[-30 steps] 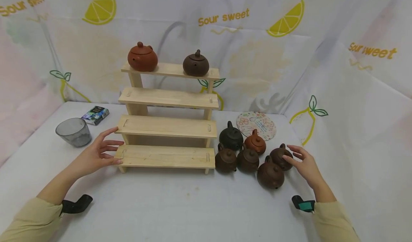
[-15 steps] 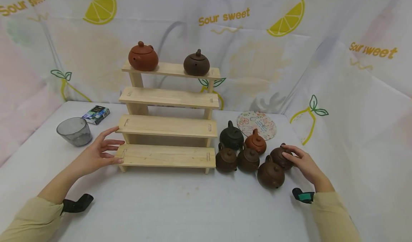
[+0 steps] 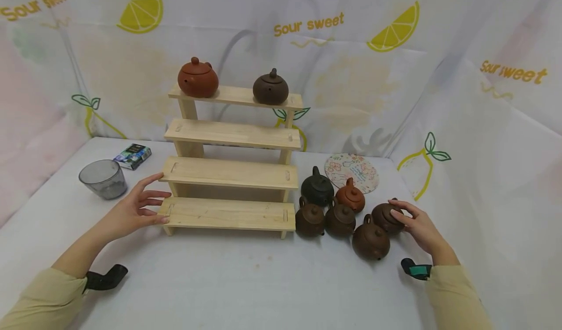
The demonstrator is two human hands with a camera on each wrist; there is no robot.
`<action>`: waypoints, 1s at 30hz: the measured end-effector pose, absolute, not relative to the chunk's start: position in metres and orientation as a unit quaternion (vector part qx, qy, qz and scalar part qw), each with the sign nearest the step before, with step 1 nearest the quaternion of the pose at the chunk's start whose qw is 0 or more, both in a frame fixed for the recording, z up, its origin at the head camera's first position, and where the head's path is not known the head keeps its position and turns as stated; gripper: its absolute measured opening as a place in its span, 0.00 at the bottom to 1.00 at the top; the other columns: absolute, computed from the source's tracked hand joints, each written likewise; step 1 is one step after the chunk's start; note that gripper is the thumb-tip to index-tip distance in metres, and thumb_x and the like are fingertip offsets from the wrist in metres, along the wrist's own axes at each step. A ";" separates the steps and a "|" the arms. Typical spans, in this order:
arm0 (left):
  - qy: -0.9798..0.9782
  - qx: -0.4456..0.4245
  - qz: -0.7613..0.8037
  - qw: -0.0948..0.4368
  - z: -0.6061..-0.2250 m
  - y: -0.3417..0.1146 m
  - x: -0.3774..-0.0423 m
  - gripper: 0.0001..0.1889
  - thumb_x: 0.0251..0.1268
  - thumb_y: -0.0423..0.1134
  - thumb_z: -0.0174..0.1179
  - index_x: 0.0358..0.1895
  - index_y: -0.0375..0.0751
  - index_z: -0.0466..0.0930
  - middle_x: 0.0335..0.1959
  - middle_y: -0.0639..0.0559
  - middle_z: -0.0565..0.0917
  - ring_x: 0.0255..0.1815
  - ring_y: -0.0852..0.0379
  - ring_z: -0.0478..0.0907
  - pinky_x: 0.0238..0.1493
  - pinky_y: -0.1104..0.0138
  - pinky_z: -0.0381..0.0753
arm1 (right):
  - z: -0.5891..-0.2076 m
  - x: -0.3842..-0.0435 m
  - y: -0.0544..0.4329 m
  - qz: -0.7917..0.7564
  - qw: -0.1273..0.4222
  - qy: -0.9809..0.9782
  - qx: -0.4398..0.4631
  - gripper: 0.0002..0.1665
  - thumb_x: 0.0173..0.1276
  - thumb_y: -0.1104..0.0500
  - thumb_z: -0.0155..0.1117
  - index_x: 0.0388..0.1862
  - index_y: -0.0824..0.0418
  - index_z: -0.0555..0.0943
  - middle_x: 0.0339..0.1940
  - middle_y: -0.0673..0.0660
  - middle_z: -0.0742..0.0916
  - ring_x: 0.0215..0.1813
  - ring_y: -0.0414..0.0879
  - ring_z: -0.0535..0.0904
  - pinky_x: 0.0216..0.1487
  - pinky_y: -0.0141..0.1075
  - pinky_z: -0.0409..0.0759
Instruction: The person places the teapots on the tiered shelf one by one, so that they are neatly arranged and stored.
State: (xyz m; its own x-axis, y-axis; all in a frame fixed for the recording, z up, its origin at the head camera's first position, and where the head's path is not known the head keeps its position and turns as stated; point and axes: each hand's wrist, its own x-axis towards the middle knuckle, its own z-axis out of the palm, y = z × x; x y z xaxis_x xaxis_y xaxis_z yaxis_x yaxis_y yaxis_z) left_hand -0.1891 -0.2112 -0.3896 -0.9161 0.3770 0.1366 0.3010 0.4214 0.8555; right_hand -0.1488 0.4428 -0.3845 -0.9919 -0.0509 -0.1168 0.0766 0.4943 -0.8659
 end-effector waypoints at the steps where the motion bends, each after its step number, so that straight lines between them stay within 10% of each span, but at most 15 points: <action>1: 0.843 0.201 0.498 0.039 -0.389 -0.211 -0.189 0.54 0.47 0.35 0.73 0.73 0.56 0.44 0.56 0.34 0.73 0.52 0.40 0.74 0.41 0.69 0.79 | -0.384 -0.148 0.443 -0.502 0.060 0.863 0.012 0.23 0.73 0.52 0.51 0.65 0.56 0.68 0.53 0.37 0.67 0.51 0.28 0.63 0.43 0.26 0.72; 10: 0.843 0.198 0.499 0.042 -0.388 -0.211 -0.189 0.54 0.47 0.36 0.72 0.73 0.56 0.43 0.56 0.34 0.73 0.53 0.39 0.73 0.41 0.69 0.79 | -0.382 -0.154 0.436 -0.438 0.058 0.896 0.044 0.36 0.71 0.45 0.53 0.68 0.66 0.62 0.67 0.67 0.63 0.60 0.50 0.63 0.54 0.43 0.71; 19: 0.842 0.197 0.500 0.046 -0.387 -0.211 -0.189 0.54 0.47 0.37 0.73 0.73 0.56 0.43 0.57 0.34 0.73 0.53 0.39 0.73 0.41 0.69 0.79 | -0.381 -0.155 0.434 -0.496 0.066 0.863 0.069 0.36 0.71 0.46 0.53 0.68 0.66 0.62 0.69 0.69 0.58 0.65 0.62 0.53 0.60 0.63 0.58; 30: 0.845 0.196 0.495 0.045 -0.389 -0.212 -0.189 0.54 0.47 0.37 0.72 0.73 0.57 0.43 0.56 0.34 0.73 0.53 0.39 0.73 0.41 0.69 0.78 | -0.359 -0.151 0.437 -0.574 0.010 0.819 0.023 0.17 0.71 0.57 0.55 0.57 0.49 0.77 0.50 0.37 0.70 0.48 0.27 0.68 0.38 0.22 0.73</action>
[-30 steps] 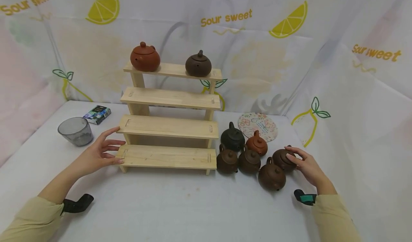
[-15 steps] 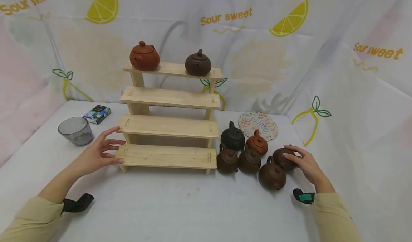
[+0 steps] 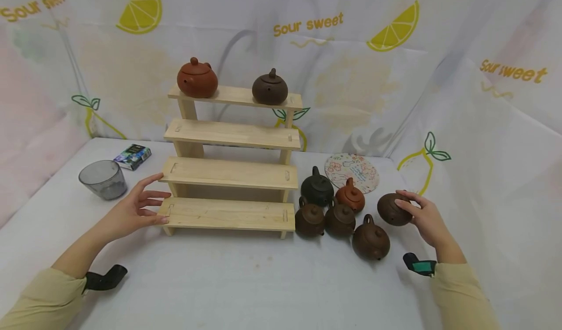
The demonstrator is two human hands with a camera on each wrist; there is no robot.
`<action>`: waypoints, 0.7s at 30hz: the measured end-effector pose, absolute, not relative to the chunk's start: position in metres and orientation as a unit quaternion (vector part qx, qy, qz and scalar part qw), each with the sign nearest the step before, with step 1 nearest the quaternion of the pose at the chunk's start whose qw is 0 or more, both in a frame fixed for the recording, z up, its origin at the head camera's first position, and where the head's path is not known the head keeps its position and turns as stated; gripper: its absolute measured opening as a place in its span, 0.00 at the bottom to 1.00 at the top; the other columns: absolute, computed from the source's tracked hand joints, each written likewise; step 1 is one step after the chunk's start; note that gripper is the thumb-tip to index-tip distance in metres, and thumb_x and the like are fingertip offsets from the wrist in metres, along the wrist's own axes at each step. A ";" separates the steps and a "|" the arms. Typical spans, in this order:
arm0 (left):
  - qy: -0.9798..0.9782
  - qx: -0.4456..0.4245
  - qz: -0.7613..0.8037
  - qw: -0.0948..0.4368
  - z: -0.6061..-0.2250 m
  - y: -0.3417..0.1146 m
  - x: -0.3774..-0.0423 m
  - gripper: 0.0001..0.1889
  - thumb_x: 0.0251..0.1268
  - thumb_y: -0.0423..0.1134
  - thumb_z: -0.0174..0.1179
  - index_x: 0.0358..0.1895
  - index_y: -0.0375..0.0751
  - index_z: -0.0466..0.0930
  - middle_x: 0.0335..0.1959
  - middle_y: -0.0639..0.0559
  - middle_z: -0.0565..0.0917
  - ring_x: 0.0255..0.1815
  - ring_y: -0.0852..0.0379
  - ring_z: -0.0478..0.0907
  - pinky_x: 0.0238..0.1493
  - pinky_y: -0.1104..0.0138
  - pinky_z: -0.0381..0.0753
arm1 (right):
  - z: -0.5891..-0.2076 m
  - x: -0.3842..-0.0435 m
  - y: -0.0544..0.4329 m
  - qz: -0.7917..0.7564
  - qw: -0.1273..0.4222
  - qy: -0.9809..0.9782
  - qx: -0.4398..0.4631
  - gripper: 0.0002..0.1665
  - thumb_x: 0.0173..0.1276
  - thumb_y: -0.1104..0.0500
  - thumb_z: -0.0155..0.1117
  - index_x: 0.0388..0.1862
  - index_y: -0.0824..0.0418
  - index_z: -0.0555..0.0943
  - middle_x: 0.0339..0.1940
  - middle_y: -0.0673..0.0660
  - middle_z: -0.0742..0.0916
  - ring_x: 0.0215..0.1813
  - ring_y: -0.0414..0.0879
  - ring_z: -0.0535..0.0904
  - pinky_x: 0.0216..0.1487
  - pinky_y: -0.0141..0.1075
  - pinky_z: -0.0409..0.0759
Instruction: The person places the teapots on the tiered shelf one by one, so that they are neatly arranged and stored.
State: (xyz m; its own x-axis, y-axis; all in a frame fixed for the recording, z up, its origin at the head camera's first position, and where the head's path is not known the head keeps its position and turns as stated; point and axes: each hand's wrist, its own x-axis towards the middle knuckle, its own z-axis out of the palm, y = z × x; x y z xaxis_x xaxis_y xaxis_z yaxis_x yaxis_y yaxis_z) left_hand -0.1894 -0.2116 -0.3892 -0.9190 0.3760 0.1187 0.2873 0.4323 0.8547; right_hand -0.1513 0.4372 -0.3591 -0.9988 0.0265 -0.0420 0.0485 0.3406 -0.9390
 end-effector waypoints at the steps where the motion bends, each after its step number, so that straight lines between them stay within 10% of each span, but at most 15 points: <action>1: 0.845 0.197 0.495 0.045 -0.389 -0.212 -0.189 0.54 0.47 0.37 0.72 0.73 0.56 0.43 0.56 0.34 0.73 0.53 0.39 0.73 0.41 0.69 0.78 | -0.356 -0.151 0.436 -0.572 0.007 0.820 0.017 0.17 0.71 0.57 0.55 0.57 0.49 0.77 0.50 0.37 0.70 0.48 0.28 0.68 0.38 0.21 0.73; 21: 0.845 0.195 0.495 0.051 -0.388 -0.211 -0.189 0.54 0.48 0.38 0.72 0.74 0.56 0.42 0.57 0.33 0.72 0.53 0.38 0.72 0.42 0.70 0.78 | -0.298 -0.161 0.376 -0.624 -0.016 0.778 -0.076 0.16 0.68 0.66 0.56 0.47 0.48 0.82 0.49 0.47 0.75 0.43 0.35 0.77 0.40 0.25 0.77</action>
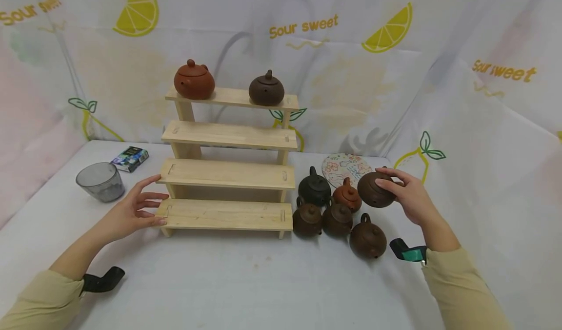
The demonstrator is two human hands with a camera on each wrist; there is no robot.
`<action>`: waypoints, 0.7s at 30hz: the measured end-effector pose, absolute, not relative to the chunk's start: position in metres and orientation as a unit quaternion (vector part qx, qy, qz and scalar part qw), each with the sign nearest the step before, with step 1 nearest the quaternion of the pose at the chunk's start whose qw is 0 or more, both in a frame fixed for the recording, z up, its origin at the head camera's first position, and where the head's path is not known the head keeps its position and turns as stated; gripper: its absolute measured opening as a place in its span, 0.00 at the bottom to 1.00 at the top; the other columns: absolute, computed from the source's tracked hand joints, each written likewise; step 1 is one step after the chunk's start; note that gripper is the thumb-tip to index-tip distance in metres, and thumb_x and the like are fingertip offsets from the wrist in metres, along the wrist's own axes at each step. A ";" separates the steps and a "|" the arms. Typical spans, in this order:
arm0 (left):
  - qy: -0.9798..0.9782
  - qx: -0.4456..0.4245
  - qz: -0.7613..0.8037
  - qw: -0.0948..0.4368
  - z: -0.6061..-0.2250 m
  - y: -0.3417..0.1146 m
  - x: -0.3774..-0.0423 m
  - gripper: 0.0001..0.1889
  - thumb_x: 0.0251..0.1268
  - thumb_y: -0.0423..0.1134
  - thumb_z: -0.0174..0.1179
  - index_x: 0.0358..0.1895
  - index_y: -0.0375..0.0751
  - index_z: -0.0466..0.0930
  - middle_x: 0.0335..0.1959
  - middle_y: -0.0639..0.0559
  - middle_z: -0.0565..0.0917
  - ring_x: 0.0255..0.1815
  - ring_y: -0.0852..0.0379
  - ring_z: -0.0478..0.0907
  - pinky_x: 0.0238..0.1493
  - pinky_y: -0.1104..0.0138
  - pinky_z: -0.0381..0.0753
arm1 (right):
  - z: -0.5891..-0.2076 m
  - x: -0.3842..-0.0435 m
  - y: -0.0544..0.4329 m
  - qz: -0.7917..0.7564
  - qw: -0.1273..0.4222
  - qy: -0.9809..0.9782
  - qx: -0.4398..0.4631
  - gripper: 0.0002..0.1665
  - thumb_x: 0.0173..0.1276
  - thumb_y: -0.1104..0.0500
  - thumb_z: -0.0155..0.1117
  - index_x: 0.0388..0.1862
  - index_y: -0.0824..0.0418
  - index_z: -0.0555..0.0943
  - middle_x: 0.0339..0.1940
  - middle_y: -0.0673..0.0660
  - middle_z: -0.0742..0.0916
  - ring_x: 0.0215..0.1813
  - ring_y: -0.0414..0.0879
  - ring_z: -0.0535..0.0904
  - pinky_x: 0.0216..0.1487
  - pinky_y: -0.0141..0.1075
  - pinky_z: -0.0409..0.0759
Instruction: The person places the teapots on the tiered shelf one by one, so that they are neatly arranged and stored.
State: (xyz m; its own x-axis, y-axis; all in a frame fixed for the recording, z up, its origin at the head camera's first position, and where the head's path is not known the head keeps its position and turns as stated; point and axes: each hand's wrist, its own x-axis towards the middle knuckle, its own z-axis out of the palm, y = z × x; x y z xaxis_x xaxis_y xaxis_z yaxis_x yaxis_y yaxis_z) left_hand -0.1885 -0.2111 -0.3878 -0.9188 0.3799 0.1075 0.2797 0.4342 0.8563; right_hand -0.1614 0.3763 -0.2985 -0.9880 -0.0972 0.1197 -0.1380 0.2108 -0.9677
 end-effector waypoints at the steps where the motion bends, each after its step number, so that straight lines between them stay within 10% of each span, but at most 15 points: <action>1: 0.845 0.195 0.495 0.051 -0.388 -0.211 -0.188 0.54 0.48 0.37 0.72 0.74 0.56 0.42 0.57 0.32 0.72 0.53 0.38 0.72 0.42 0.70 0.78 | -0.297 -0.163 0.373 0.625 0.015 -0.776 0.081 0.16 0.68 0.66 0.56 0.47 0.48 0.82 0.50 0.48 0.75 0.43 0.35 0.77 0.40 0.25 0.77; 21: 0.845 0.191 0.497 0.054 -0.388 -0.212 -0.188 0.54 0.48 0.40 0.72 0.74 0.58 0.42 0.58 0.34 0.72 0.54 0.39 0.72 0.42 0.70 0.78 | -0.268 -0.196 0.300 0.603 -0.016 -0.788 0.121 0.15 0.67 0.64 0.59 0.51 0.54 0.80 0.53 0.54 0.75 0.49 0.42 0.75 0.46 0.28 0.76</action>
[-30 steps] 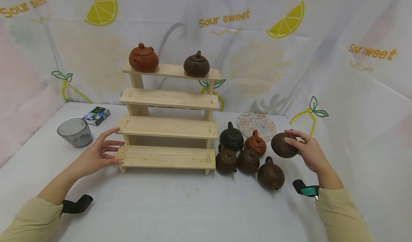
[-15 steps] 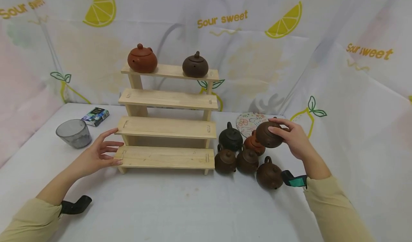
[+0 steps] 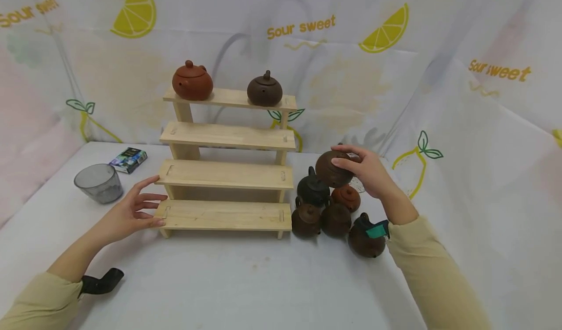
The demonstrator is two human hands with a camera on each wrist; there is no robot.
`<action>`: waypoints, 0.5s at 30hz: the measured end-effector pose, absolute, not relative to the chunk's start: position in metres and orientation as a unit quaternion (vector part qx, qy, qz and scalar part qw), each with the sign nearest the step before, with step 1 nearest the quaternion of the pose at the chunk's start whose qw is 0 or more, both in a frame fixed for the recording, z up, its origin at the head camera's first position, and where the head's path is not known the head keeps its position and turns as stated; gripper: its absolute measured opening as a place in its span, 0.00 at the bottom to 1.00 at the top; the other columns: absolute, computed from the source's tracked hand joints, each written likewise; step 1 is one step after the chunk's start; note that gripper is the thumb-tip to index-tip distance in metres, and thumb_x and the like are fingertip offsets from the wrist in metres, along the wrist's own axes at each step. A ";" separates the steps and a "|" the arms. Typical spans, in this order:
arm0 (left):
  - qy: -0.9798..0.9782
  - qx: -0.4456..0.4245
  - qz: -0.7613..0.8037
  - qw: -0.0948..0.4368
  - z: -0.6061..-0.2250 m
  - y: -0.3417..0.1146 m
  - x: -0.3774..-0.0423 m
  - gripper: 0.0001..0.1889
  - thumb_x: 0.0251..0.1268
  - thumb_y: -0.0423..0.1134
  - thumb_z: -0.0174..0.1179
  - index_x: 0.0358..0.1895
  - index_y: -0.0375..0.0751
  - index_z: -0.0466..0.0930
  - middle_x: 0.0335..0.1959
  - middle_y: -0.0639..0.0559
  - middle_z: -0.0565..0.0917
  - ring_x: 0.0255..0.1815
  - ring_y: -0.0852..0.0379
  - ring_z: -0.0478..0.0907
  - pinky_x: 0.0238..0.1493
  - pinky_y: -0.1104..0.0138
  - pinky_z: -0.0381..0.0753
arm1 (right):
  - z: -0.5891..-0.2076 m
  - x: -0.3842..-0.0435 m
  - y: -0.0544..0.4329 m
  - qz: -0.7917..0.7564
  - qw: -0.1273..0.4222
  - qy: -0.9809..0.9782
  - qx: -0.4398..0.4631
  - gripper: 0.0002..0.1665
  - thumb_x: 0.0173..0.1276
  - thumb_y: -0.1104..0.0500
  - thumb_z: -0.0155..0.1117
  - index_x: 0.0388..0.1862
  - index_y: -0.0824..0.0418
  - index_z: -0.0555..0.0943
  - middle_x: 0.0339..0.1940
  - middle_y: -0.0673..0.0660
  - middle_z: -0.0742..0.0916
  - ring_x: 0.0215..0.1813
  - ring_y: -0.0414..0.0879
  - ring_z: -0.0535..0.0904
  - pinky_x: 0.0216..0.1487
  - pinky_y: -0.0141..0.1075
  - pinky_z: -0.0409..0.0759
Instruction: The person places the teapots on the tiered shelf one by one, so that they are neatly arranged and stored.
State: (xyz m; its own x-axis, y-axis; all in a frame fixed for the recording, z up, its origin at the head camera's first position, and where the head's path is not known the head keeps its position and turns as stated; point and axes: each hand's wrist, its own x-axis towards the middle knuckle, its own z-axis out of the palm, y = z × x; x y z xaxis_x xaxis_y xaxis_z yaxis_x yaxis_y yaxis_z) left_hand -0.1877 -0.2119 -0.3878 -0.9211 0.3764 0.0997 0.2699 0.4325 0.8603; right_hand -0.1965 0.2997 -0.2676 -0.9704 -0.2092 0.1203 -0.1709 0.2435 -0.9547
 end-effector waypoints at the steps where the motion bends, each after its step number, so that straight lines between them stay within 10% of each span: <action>1: 0.844 0.193 0.498 0.053 -0.388 -0.212 -0.188 0.54 0.48 0.39 0.72 0.74 0.58 0.42 0.58 0.34 0.72 0.54 0.39 0.72 0.42 0.70 0.78 | -0.266 -0.198 0.296 -0.601 0.019 0.790 -0.121 0.15 0.67 0.64 0.59 0.52 0.56 0.79 0.54 0.54 0.74 0.50 0.42 0.75 0.47 0.29 0.76; 15: 0.843 0.198 0.497 0.051 -0.388 -0.211 -0.188 0.54 0.48 0.38 0.72 0.74 0.57 0.42 0.57 0.33 0.72 0.53 0.38 0.72 0.41 0.69 0.79 | -0.250 -0.220 0.229 -0.567 0.049 0.808 -0.152 0.24 0.66 0.59 0.61 0.60 0.63 0.74 0.63 0.59 0.73 0.57 0.47 0.73 0.57 0.42 0.70</action>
State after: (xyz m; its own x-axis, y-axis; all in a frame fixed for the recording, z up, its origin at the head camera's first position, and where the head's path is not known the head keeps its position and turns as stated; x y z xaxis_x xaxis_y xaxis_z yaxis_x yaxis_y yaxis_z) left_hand -0.1882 -0.2109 -0.3882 -0.9163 0.3848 0.1113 0.2835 0.4267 0.8588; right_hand -0.2198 0.2286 -0.2496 -0.9489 -0.3012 0.0941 -0.1907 0.3097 -0.9315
